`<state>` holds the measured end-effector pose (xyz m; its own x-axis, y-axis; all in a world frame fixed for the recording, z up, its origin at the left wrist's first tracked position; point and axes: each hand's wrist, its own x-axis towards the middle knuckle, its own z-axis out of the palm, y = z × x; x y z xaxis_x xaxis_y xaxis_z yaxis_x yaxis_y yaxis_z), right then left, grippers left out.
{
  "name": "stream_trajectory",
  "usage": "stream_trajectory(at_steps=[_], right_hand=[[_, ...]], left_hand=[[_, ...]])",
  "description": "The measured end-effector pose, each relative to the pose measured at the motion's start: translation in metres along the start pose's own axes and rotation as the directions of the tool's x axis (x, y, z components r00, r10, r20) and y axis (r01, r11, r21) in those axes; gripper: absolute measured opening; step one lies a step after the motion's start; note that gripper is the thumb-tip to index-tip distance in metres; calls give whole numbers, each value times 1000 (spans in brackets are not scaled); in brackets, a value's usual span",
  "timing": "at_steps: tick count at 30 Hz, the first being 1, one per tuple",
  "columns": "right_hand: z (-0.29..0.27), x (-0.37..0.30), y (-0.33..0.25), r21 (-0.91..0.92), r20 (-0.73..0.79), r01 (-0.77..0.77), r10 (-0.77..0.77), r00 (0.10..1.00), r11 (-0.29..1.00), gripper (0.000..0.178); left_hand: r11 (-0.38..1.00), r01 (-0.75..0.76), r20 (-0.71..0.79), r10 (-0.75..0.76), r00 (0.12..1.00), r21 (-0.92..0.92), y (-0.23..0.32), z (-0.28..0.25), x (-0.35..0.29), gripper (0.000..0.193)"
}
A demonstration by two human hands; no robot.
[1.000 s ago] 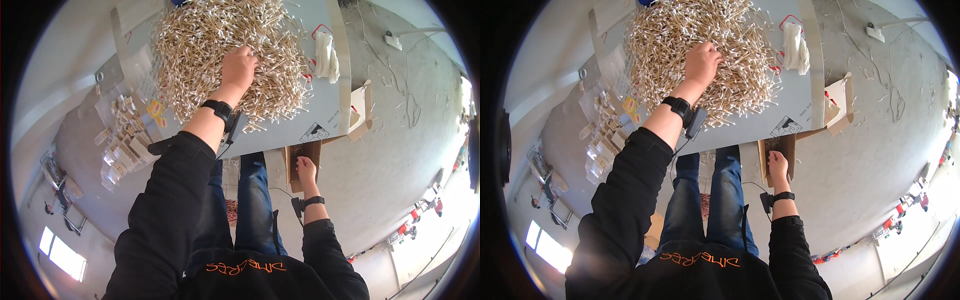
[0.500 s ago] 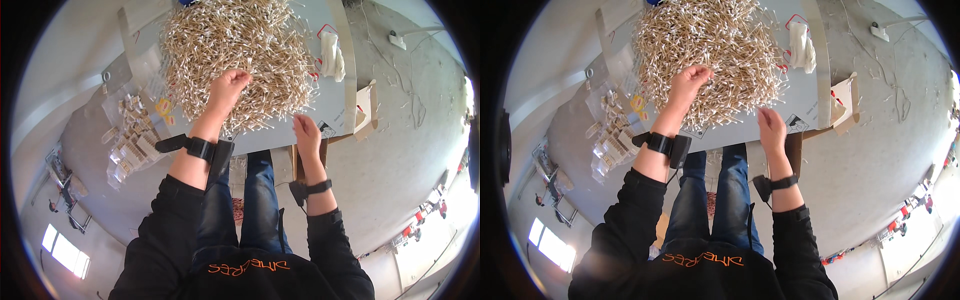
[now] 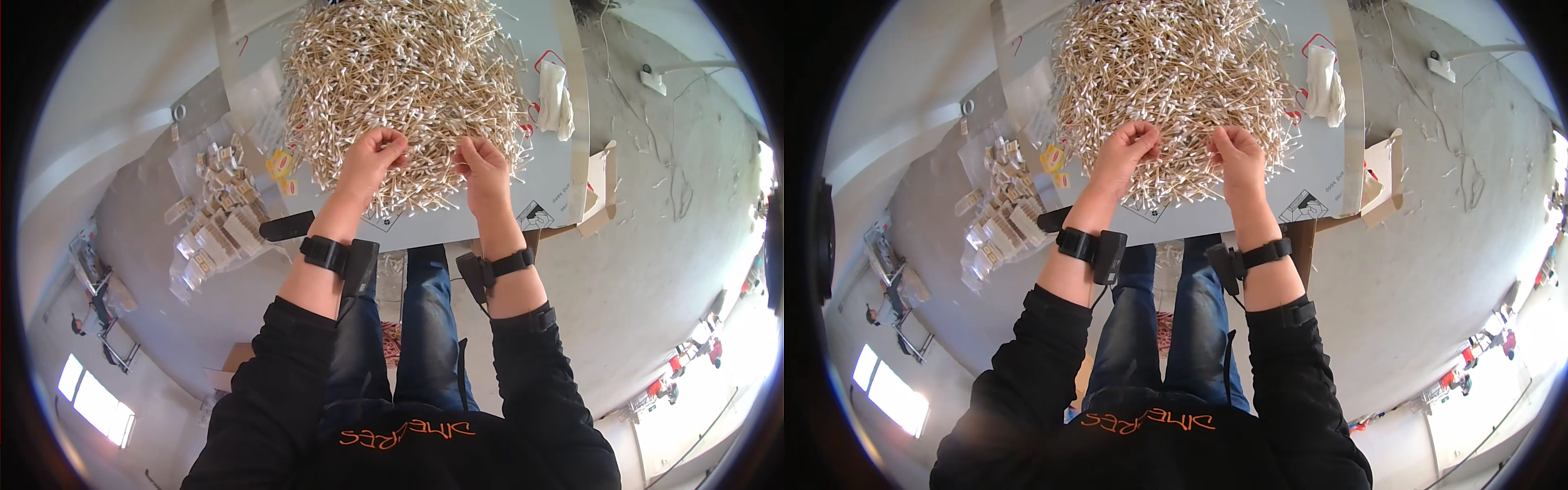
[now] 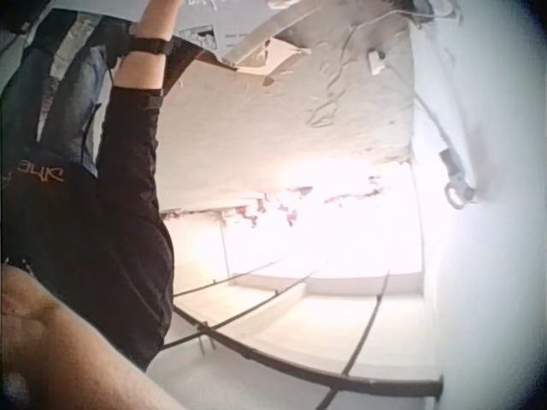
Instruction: The person packs cotton swabs into a plastic bag, sets it aside, and wipes the table with a cloth before picking up another bag.
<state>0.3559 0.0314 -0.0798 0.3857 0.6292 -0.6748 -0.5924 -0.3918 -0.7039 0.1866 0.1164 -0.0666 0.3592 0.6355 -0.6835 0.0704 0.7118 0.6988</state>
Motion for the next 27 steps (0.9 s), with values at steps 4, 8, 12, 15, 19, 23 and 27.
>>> stream_trajectory(at_steps=[4, 8, 12, 15, 19, 23, 27], right_hand=[[-18, -22, 11, 62, -163, 13, -2, 987, 998, 15], [-98, -57, 38, 21, -435, -37, 42, 900, 999, 20], [-170, -94, 76, -69, -661, -155, 71, 747, 985, 13], [-225, -116, 101, -89, -746, -246, 99, 659, 965, 14], [-238, -129, 117, -235, -794, -487, 123, 596, 841, 20], [-226, -124, 121, -247, -721, -487, 177, 670, 838, 27], [-209, -112, 116, -256, -643, -375, 133, 755, 891, 27]], left_hand=[[722, -173, -175, 379, 909, 670, -26, -34, 10, 20], [646, -111, -307, 498, 811, 755, -30, -38, 12, 14], [418, -222, -153, 695, 703, 881, -45, -66, 14, 19], [335, -278, -65, 736, 674, 900, -48, -59, 18, 29], [225, -267, 60, 650, 758, 937, -45, -34, 26, 39], [-45, -300, 276, 537, 797, 953, -57, -5, 16, 40], [-41, -349, 335, 403, 852, 936, -69, 5, -5, 41]])
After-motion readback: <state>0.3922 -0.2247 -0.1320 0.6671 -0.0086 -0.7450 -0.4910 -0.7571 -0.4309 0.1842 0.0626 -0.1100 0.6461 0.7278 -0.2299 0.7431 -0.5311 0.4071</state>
